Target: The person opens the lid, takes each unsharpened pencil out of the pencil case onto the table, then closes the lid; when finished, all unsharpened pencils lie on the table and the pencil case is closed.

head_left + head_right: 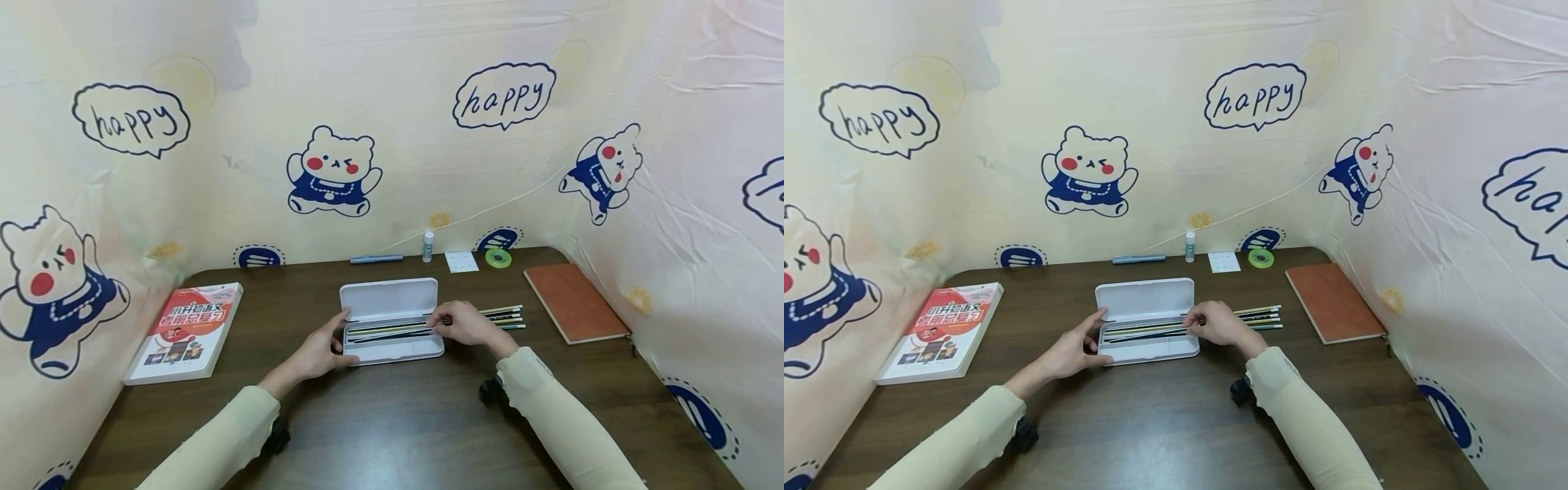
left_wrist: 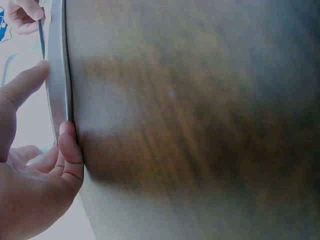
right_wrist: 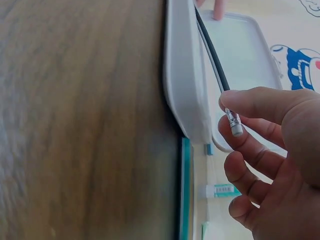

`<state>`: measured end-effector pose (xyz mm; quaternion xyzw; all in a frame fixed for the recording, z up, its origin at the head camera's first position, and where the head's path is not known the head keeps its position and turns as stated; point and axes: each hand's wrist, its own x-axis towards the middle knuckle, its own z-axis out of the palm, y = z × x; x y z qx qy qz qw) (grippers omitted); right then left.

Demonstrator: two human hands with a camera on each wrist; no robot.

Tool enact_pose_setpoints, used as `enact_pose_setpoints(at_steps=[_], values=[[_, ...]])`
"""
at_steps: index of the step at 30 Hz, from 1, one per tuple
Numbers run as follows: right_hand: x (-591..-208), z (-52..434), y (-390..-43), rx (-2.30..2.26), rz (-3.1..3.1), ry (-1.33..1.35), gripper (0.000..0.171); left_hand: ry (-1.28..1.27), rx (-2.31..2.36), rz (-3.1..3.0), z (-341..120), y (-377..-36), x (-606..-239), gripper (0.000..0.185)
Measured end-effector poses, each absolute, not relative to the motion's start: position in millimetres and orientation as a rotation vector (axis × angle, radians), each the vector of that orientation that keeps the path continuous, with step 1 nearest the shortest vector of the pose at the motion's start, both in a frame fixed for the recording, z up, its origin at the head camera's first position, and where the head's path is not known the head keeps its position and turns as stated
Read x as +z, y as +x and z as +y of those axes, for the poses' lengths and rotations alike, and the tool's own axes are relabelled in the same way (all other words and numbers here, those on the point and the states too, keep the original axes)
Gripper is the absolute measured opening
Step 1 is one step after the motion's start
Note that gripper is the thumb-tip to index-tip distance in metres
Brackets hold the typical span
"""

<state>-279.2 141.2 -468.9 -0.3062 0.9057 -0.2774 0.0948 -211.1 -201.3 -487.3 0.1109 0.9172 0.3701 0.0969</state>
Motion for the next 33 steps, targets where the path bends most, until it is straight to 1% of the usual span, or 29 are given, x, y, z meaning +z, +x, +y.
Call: enact_pose_setpoints(at_steps=[5, 18, 24, 33], values=[[-463, 153, -278, -0.848, 2.723, -0.918, 0.006, 0.315, 1.096, 2.708, -201, -211, -487, 0.103], [-453, 207, -282, -0.900, 2.778, -0.765, 0.008, 0.302, 1.077, 2.714, -202, -211, -487, 0.104], [-453, 236, -282, -0.901, 2.811, -0.740, 0.010, 0.299, 1.090, 2.710, -202, -211, -486, 0.103], [-462, 277, -281, -0.913, 2.856, -0.624, 0.010, 0.293, 1.086, 2.699, -202, -211, -487, 0.103]])
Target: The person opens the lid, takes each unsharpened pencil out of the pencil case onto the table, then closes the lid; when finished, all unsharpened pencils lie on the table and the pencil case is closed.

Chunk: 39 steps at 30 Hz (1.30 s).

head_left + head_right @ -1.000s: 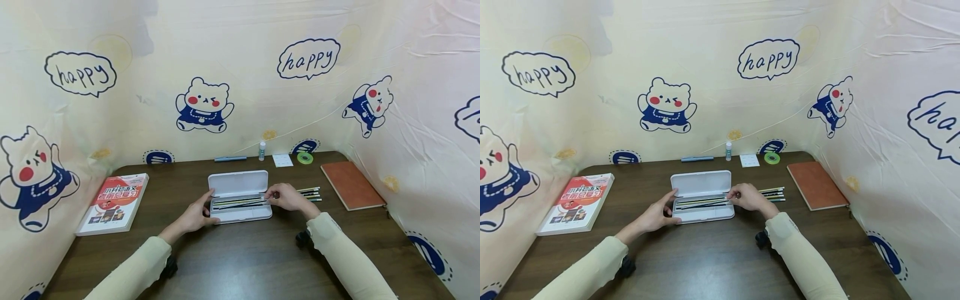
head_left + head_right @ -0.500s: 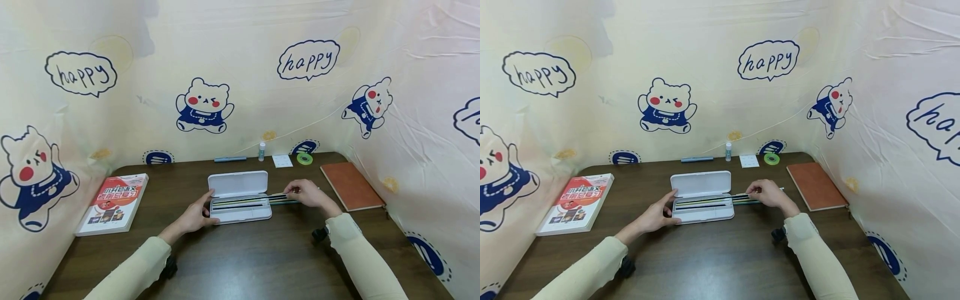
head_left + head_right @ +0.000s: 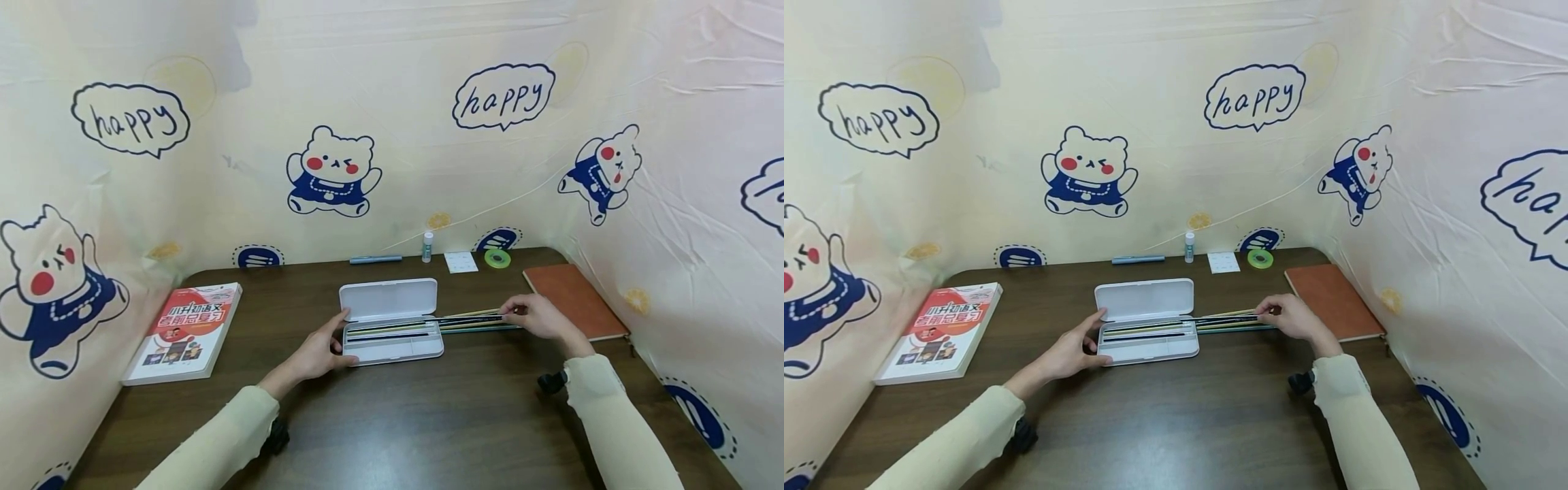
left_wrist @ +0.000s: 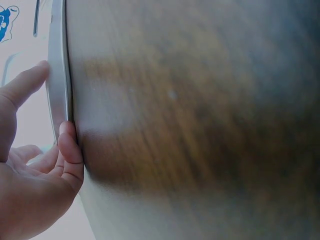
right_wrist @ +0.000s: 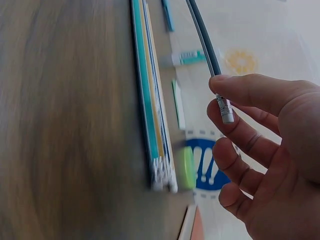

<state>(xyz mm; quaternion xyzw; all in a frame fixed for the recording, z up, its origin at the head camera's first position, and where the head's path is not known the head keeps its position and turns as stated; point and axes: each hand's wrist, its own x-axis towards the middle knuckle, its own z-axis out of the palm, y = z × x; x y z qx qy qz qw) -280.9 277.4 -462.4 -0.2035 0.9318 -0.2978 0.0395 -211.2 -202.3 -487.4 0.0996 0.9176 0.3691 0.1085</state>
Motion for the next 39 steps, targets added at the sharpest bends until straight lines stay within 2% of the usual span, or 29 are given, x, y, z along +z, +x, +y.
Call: enact_pose_setpoints(at_steps=[14, 39], values=[[-473, 307, -275, -0.898, 2.821, -0.551, 0.007, 0.314, 1.089, 2.715, -202, -210, -485, 0.103], [-482, 298, -277, -0.824, 2.867, -0.442, 0.008, 0.342, 1.092, 2.713, -202, -210, -487, 0.103]])
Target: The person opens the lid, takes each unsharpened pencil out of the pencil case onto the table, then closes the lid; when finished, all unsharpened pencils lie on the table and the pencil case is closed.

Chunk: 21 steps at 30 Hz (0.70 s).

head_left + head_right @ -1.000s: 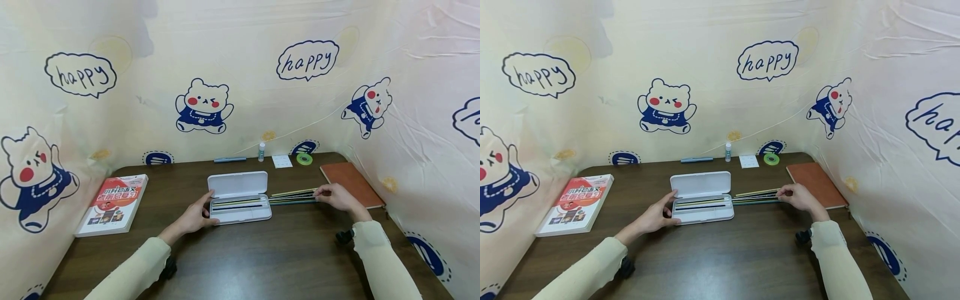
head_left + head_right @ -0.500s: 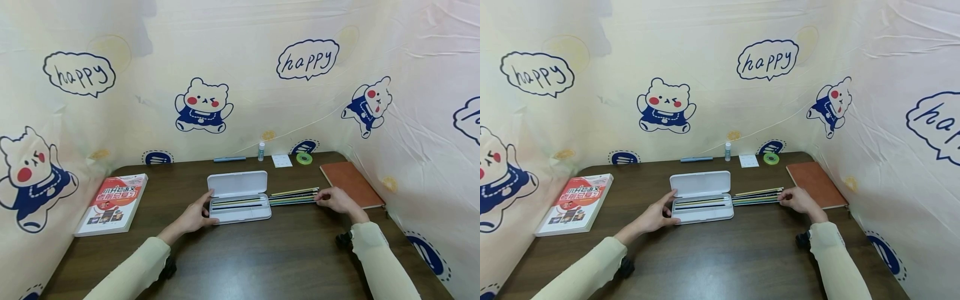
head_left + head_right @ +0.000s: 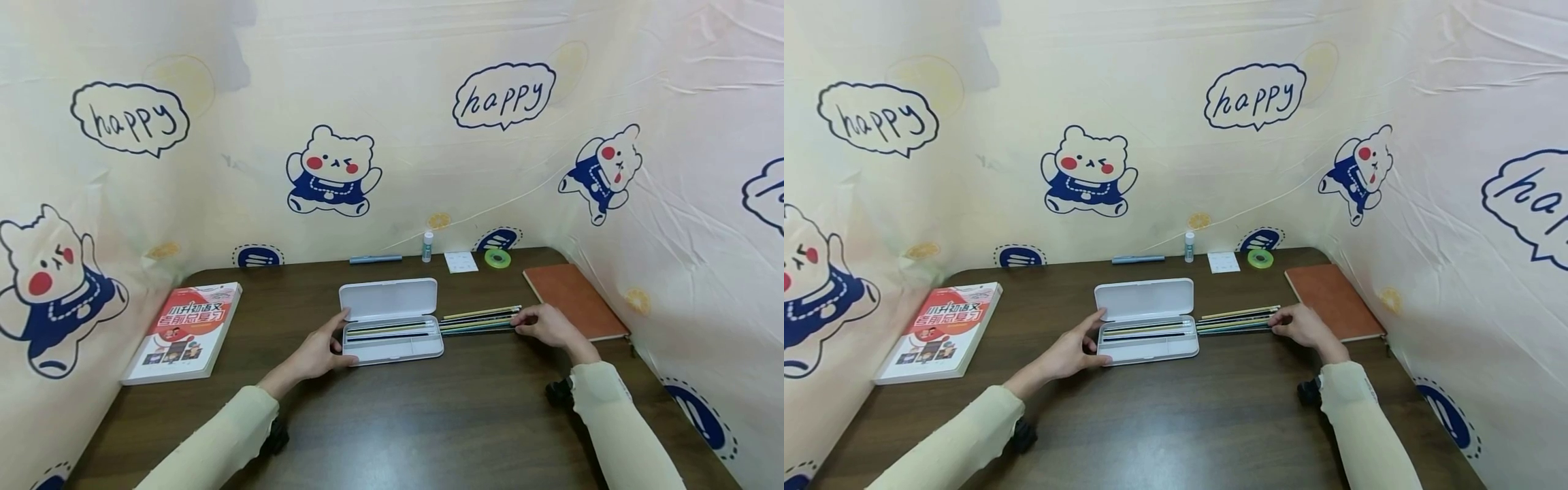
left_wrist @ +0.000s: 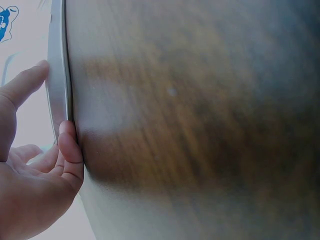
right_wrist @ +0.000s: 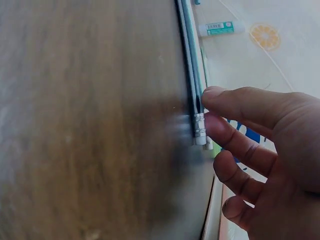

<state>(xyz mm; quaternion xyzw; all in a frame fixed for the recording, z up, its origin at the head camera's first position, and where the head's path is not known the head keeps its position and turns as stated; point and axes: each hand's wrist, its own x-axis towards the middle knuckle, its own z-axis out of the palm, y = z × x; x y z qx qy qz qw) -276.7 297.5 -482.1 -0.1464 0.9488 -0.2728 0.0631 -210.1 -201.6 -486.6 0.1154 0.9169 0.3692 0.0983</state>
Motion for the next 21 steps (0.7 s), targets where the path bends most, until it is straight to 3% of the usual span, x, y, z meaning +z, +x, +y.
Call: enact_pose_setpoints(at_steps=[21], values=[[-460, 243, -278, -0.919, 2.818, -0.627, 0.019, 0.331, 1.098, 2.716, -202, -210, -486, 0.103]])
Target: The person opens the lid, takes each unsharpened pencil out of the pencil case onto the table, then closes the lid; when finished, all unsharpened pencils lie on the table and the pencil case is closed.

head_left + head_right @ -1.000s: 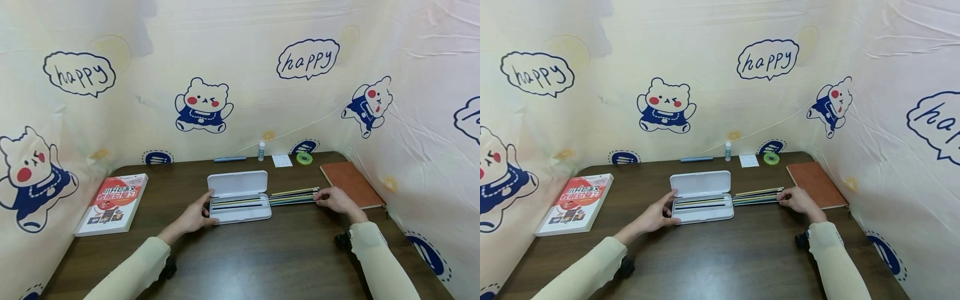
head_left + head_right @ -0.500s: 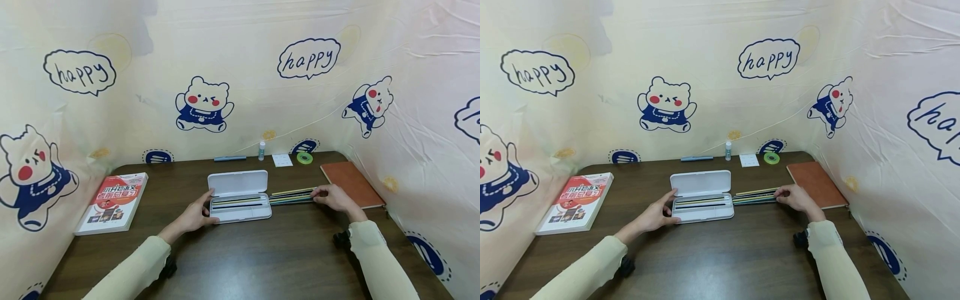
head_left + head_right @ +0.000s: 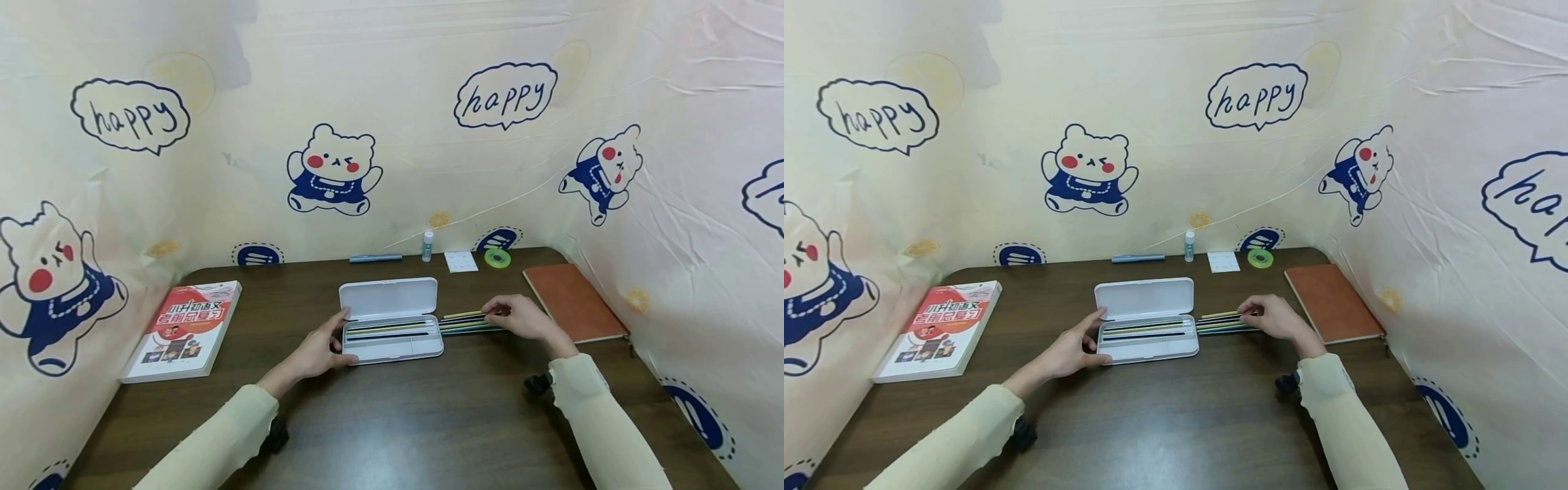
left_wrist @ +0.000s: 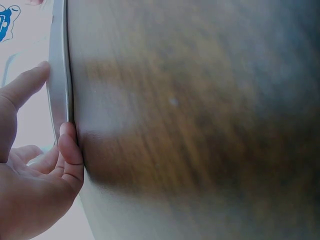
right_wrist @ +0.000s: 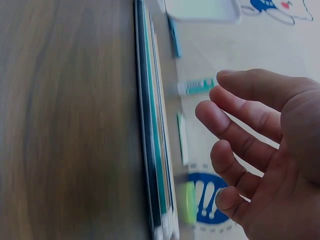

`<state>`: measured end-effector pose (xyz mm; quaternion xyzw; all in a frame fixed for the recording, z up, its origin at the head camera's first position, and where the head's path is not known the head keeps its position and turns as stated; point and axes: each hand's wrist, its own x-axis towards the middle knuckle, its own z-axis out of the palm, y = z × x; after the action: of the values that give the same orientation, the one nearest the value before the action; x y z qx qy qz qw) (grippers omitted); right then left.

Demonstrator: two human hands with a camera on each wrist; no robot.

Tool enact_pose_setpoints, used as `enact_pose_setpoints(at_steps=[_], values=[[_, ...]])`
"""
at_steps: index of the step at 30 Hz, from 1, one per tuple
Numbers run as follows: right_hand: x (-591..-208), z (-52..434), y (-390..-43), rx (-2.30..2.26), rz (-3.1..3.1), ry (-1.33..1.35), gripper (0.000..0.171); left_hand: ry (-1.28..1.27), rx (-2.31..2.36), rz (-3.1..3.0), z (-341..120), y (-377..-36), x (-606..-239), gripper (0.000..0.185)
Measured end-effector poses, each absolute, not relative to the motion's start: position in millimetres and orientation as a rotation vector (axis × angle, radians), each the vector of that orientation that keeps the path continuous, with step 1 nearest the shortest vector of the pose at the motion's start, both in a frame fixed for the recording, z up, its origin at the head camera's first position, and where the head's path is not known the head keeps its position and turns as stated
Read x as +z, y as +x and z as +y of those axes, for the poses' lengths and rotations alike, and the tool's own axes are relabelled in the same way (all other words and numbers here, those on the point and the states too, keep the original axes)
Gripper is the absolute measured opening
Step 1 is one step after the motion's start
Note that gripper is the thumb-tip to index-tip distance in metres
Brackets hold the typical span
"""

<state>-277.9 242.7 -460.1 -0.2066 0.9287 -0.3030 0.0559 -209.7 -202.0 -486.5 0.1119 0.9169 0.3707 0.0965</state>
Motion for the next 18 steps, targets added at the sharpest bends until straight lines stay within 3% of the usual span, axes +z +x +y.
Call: enact_pose_setpoints(at_steps=[18], values=[[-462, 168, -278, -0.926, 2.714, -0.821, 0.017, 0.331, 1.102, 2.716, -202, -210, -487, 0.103]])
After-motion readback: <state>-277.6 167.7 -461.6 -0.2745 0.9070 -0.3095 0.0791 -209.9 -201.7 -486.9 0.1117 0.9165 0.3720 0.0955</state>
